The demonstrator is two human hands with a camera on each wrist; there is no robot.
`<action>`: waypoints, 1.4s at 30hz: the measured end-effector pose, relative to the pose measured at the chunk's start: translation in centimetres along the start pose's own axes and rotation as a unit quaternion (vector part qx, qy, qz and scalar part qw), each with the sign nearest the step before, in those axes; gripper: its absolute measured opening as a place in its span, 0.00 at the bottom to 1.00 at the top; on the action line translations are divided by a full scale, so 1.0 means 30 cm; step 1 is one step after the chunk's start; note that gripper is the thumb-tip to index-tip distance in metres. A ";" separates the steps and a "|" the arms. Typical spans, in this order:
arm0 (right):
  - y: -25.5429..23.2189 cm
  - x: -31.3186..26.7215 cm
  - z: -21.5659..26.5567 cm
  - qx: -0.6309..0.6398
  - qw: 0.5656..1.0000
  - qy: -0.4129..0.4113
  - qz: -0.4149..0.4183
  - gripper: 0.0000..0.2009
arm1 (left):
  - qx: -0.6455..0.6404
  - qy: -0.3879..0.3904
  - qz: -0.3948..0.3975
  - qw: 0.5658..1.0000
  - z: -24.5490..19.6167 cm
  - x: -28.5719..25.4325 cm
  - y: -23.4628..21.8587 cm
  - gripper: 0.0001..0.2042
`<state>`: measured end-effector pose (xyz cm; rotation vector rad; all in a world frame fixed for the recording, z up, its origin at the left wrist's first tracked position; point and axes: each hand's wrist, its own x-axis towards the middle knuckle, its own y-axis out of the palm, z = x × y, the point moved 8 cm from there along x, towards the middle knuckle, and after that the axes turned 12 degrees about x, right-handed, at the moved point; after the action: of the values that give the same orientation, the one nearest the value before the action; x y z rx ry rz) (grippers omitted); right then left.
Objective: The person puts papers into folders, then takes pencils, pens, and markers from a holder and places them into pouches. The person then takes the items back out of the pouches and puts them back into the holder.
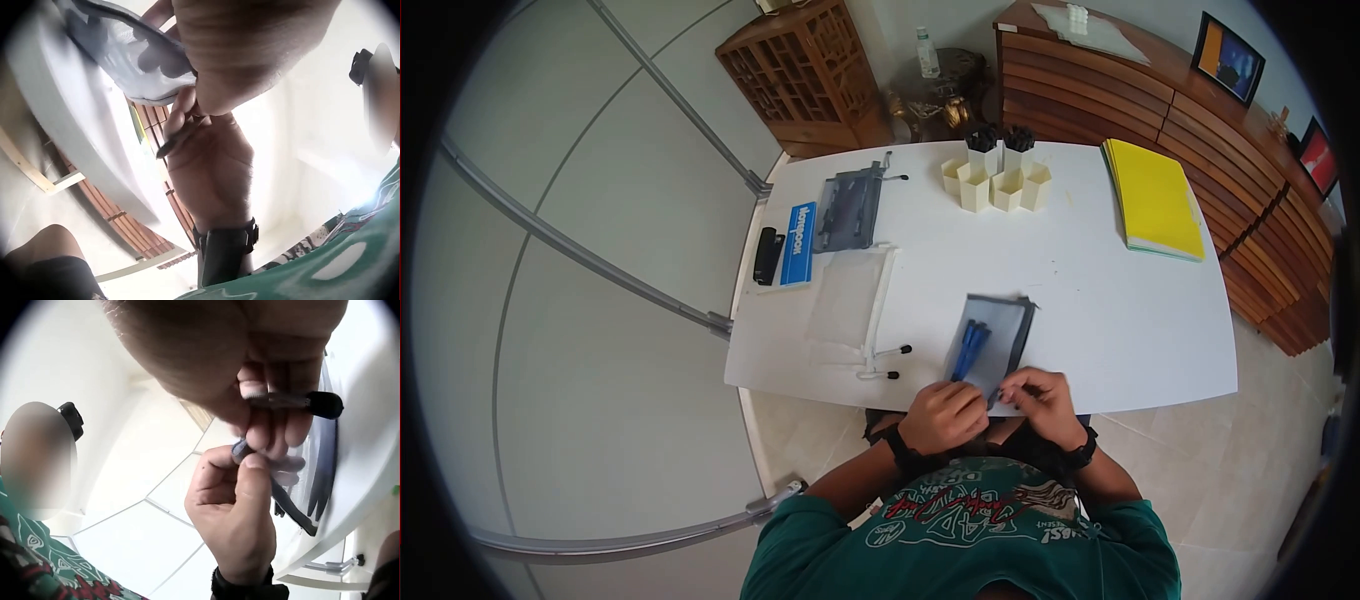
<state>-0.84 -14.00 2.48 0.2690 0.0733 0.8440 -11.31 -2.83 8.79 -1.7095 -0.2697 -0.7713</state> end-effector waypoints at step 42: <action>-0.271 0.040 -0.017 -0.207 0.963 -0.076 -0.155 0.08 | 0.030 -0.258 0.102 0.960 0.707 -0.286 -0.021 0.13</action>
<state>5.79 -18.14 -0.10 -0.0738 -0.2003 0.5082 -10.71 18.98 1.85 -1.8252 -0.4579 -0.1533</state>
